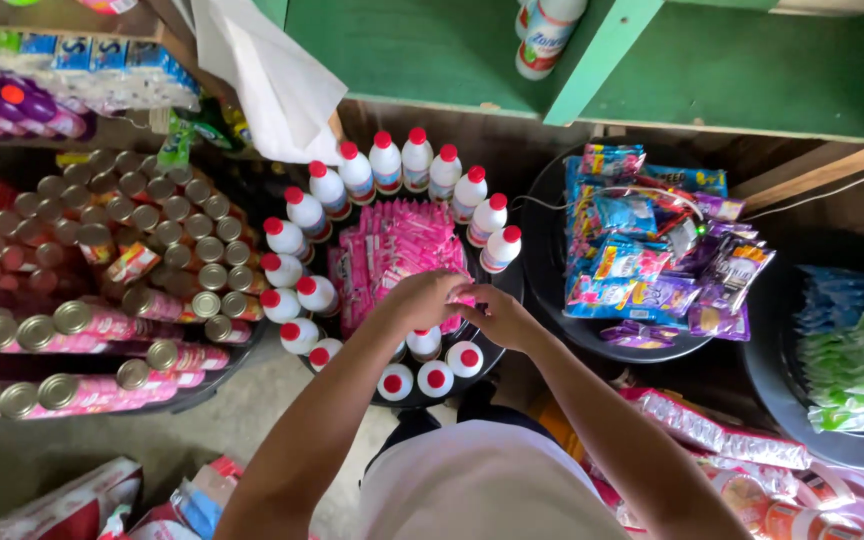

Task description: Transferring bottles of cleaning product from a pile onto green wooden shelves.

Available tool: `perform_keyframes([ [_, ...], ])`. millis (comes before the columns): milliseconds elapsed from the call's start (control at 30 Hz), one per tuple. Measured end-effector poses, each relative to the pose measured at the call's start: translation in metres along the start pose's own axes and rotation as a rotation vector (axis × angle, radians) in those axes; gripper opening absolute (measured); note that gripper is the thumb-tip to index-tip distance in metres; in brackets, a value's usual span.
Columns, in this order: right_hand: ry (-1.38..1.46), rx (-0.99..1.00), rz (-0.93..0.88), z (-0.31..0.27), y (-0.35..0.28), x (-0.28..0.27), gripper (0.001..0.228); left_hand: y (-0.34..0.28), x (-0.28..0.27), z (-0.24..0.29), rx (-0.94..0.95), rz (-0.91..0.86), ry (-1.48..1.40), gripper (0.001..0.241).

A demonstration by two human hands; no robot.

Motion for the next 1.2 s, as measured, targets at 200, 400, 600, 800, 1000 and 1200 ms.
perform_keyframes([
  [200,0.146,0.084,-0.333,0.014,-0.043,0.014,0.053,-0.027,-0.006,0.022,-0.068,-0.193,-0.057,0.059],
  [400,0.095,-0.016,-0.394,-0.049,-0.075,-0.004,0.052,-0.026,0.007,-0.005,-0.113,-0.078,-0.090,0.043],
  [600,0.074,-0.048,-0.188,-0.033,-0.076,-0.004,0.043,-0.025,0.024,-0.002,-0.075,-0.098,-0.009,0.032],
  [800,0.020,0.056,0.046,-0.031,-0.063,-0.044,0.039,-0.026,0.031,0.022,-0.100,-0.284,-0.148,0.029],
  [1000,0.036,-0.046,0.238,-0.069,-0.049,-0.094,0.037,-0.016,0.033,0.038,0.165,-0.171,-0.355,0.072],
  [1200,0.100,-0.135,0.392,-0.103,-0.036,-0.129,0.039,-0.003,0.008,0.062,0.014,-0.074,-0.462,0.094],
])
Point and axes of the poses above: each hand's wrist, its own y-axis towards the middle knuckle, its own x-axis out of the palm, z = x × y, the point moved 9 cm from there along y, towards the middle knuckle, and after that the axes turned 9 degrees about z, right-handed, at the moved point
